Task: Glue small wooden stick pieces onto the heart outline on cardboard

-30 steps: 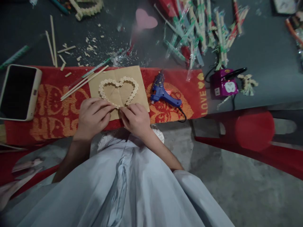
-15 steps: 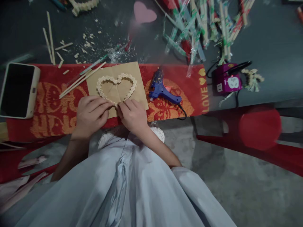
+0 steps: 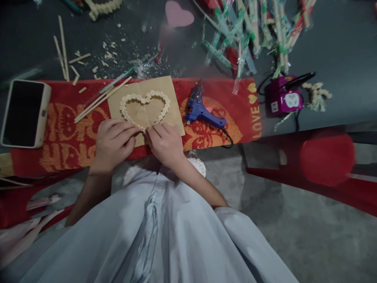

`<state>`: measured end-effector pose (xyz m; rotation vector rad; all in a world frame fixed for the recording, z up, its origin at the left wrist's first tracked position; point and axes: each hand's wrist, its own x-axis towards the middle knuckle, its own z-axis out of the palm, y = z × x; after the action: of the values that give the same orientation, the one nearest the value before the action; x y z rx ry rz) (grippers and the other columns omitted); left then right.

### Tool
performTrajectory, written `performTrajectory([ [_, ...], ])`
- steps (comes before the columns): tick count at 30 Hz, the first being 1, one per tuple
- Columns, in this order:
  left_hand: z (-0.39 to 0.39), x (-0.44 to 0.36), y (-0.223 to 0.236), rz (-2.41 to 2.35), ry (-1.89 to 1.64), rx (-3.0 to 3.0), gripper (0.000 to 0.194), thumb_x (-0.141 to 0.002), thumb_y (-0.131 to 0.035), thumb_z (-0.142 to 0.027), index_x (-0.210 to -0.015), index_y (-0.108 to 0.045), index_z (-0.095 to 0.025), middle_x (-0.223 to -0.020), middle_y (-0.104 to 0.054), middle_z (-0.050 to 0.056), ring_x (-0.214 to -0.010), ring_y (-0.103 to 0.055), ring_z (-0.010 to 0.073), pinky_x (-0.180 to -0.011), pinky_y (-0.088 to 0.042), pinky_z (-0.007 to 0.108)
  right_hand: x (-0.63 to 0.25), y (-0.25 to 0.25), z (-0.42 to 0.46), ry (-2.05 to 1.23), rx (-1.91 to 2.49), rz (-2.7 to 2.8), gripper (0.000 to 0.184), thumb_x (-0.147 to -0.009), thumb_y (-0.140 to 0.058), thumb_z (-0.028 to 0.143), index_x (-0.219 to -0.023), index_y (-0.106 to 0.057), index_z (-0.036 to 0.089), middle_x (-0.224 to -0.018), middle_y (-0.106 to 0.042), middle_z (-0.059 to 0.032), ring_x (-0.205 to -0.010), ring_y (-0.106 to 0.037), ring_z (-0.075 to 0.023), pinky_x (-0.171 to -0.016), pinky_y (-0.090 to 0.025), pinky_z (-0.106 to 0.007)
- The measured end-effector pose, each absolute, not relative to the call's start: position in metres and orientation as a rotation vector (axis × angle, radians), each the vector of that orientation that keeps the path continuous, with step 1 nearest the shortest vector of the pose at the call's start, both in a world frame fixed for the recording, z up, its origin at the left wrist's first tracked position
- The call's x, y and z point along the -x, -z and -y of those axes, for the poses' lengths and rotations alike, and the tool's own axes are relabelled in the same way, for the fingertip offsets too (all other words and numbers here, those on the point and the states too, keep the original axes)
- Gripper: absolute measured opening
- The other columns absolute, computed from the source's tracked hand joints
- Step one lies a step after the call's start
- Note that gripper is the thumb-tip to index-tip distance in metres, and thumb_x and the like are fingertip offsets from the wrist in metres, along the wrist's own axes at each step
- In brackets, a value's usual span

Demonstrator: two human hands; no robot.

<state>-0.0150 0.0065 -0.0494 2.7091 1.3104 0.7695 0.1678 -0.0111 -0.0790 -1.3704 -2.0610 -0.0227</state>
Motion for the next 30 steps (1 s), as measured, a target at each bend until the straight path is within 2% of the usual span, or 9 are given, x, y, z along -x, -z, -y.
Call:
performTrajectory([
  [12,-0.0058,0.0129,0.0478,-1.346,-0.741,-2.694,0.025,-0.092,-0.051,-0.016,-0.103,-0.072,-0.022,-0.1,-0.076,0.005,-0.102,-0.066,0.0243,-0.092,-0.051,0.043,-0.1674,0.0797,0.0113,-0.017,1.413,2.065,0.024,-0.101,-0.051,0.026,-0.086,-0.069,0.019,-0.077,-0.067,-0.005,-0.073,-0.056,-0.0173,-0.066,-0.037,-0.034],
  [18,-0.0049,0.0132,0.0464,-1.362,-0.635,-2.681,0.031,-0.092,-0.05,-0.017,-0.113,-0.07,-0.025,-0.106,-0.074,0.007,-0.108,-0.066,0.0255,-0.094,-0.05,0.044,-0.1671,0.08,0.0114,-0.091,1.446,2.071,0.023,-0.1,-0.052,0.027,-0.088,-0.069,0.018,-0.078,-0.066,-0.0059,-0.074,-0.057,-0.0178,-0.067,-0.037,-0.034],
  [24,-0.005,0.0124,0.0437,-1.292,-0.634,-2.839,0.025,-0.094,-0.051,-0.018,-0.113,-0.067,-0.023,-0.101,-0.071,0.006,-0.104,-0.062,0.0224,-0.09,-0.051,0.04,-0.1674,0.079,0.0114,-0.051,1.424,2.068,0.026,-0.101,-0.049,0.027,-0.089,-0.07,0.017,-0.078,-0.067,-0.0062,-0.074,-0.056,-0.018,-0.068,-0.038,-0.034],
  [30,-0.0037,0.0112,0.0427,-1.339,-0.573,-2.712,0.026,-0.095,-0.049,-0.019,-0.11,-0.068,-0.027,-0.104,-0.071,0.006,-0.108,-0.063,0.0244,-0.091,-0.05,0.045,-0.1679,0.0779,0.0115,0.034,1.4,2.078,0.029,-0.102,-0.047,0.026,-0.088,-0.07,0.017,-0.078,-0.068,-0.0054,-0.074,-0.055,-0.0178,-0.068,-0.038,-0.033],
])
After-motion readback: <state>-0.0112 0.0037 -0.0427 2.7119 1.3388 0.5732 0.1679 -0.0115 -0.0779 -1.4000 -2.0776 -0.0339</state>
